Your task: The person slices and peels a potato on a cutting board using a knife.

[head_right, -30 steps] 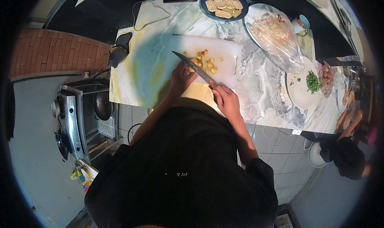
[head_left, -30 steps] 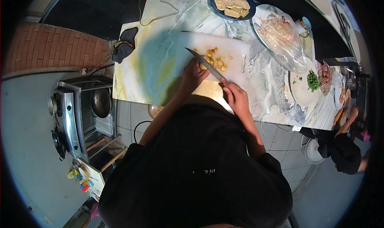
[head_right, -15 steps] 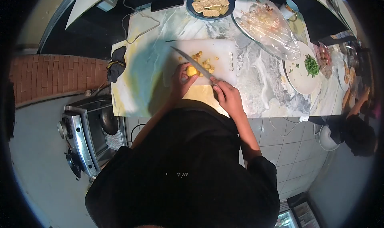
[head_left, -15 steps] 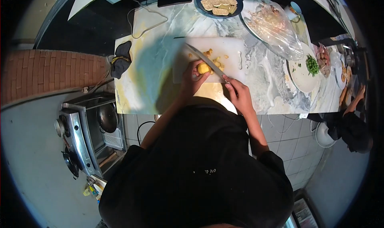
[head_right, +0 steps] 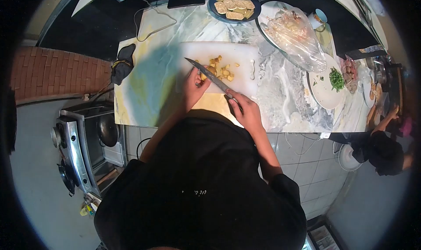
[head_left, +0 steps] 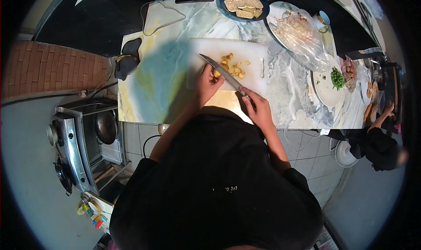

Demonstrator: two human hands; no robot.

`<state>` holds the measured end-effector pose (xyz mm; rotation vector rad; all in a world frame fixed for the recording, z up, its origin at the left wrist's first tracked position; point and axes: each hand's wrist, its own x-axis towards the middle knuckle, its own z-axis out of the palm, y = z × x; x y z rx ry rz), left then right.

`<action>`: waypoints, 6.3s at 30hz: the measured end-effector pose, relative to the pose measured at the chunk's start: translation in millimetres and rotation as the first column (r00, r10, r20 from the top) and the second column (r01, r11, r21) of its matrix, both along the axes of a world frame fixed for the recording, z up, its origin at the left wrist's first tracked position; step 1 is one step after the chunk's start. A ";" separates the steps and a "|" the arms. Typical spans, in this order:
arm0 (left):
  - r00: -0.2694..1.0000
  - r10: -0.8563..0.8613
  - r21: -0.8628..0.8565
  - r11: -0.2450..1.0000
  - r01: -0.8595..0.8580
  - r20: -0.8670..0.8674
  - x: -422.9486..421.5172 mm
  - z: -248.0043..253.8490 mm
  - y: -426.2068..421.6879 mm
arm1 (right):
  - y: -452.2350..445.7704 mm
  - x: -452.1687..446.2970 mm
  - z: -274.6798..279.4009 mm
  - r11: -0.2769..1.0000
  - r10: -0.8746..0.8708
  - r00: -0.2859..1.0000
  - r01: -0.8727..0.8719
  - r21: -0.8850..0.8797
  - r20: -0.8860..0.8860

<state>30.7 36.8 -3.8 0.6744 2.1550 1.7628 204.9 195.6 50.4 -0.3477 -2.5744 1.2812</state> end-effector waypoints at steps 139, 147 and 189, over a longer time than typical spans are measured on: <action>0.982 -0.021 0.017 1.000 0.025 -0.187 5.2 -16.7 -6.8 | 0.4 -36.3 20.4 0.990 0.142 0.974 -0.142 -0.009 0.177; 0.985 -0.016 -0.054 0.999 0.007 -0.171 5.3 -17.2 -5.7 | -4.8 -42.3 14.4 0.978 0.118 0.980 -0.142 0.151 0.158; 0.971 0.006 0.001 1.000 -0.006 -0.240 7.9 -4.1 0.7 | 10.1 -68.8 6.4 0.990 0.111 0.971 -0.088 -0.114 0.211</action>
